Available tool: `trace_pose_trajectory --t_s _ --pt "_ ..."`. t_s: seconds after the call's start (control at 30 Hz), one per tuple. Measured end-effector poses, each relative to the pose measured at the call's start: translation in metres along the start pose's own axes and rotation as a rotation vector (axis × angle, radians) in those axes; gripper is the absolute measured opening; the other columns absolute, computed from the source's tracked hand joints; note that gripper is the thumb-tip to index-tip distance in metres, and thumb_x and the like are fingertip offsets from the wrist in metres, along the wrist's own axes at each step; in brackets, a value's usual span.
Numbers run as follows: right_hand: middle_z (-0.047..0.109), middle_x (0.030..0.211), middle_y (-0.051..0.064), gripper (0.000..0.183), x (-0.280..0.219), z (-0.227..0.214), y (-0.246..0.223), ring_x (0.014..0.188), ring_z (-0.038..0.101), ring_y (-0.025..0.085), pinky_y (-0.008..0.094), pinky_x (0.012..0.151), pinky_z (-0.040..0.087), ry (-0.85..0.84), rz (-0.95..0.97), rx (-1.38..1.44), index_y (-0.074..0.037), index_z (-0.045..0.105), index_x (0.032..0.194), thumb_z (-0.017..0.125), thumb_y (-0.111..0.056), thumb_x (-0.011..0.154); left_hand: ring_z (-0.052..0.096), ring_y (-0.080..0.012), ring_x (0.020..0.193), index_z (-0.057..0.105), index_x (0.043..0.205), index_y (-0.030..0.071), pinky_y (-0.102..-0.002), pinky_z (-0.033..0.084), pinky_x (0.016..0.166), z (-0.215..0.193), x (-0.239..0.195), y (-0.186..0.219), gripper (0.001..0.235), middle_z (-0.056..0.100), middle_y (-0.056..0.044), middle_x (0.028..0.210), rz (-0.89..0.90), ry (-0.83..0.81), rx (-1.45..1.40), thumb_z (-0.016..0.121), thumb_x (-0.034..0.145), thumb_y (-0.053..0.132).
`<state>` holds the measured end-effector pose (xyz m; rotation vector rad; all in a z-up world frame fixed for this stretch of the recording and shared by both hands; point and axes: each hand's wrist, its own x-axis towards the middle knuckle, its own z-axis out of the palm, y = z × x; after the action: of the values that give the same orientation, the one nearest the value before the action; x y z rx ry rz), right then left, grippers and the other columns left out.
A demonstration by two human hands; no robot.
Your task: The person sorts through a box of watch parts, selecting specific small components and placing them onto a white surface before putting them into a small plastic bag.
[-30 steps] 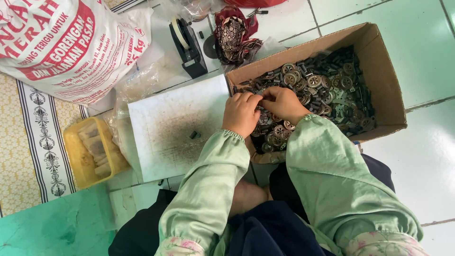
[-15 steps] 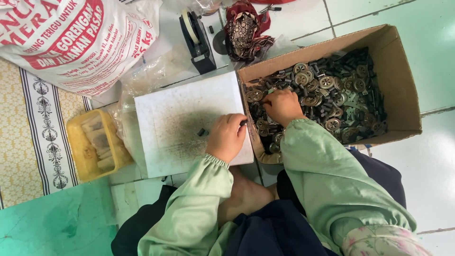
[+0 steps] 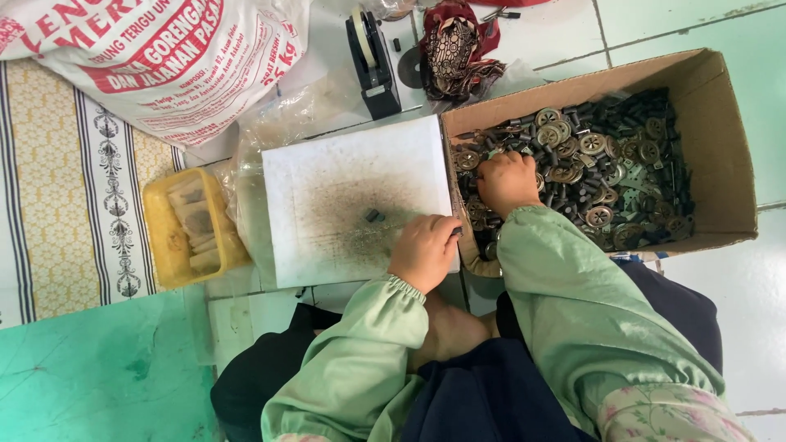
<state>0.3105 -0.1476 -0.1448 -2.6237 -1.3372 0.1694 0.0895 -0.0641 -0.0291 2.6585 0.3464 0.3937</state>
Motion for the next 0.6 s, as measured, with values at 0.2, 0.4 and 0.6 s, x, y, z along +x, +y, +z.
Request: trace_pose_trajectory --t_s 0.2,0.4,0.6 --pt "0.071 0.095 0.004 0.014 -0.017 -0.092 -0.027 0.105 0.067 0.031 0.049 0.098 0.049 0.043 0.098 0.352 -0.015 0.079 0.108 0.068 -0.022 0.101 0.071 -0.0322 0.09 0.066 0.107 0.016 -0.043 0.06 0.079 -0.033 -0.028 0.005 0.027 0.067 -0.009 0.091 0.041 -0.007 0.04 0.075 0.082 0.014" --pt "0.075 0.089 0.005 0.015 -0.05 -0.095 -0.097 0.089 0.072 0.026 0.039 0.081 0.058 0.202 0.048 0.601 -0.021 0.081 0.099 0.083 -0.02 0.084 0.071 -0.0249 0.083 0.07 0.099 0.022 -0.037 0.06 0.074 -0.063 -0.083 -0.062 0.027 0.07 0.0 0.085 -0.172 0.207 0.132 0.084 0.076 0.026" --pt "0.075 0.089 0.001 0.012 -0.064 -0.096 -0.177 0.096 0.07 0.021 0.036 0.09 0.052 0.189 -0.166 0.483 -0.017 0.08 0.097 0.081 -0.02 0.086 0.072 -0.0259 0.091 0.071 0.102 0.015 -0.038 0.061 0.079 -0.063 -0.076 -0.091 0.018 0.071 -0.004 0.09 -0.402 0.145 0.0 0.077 0.088 0.023"
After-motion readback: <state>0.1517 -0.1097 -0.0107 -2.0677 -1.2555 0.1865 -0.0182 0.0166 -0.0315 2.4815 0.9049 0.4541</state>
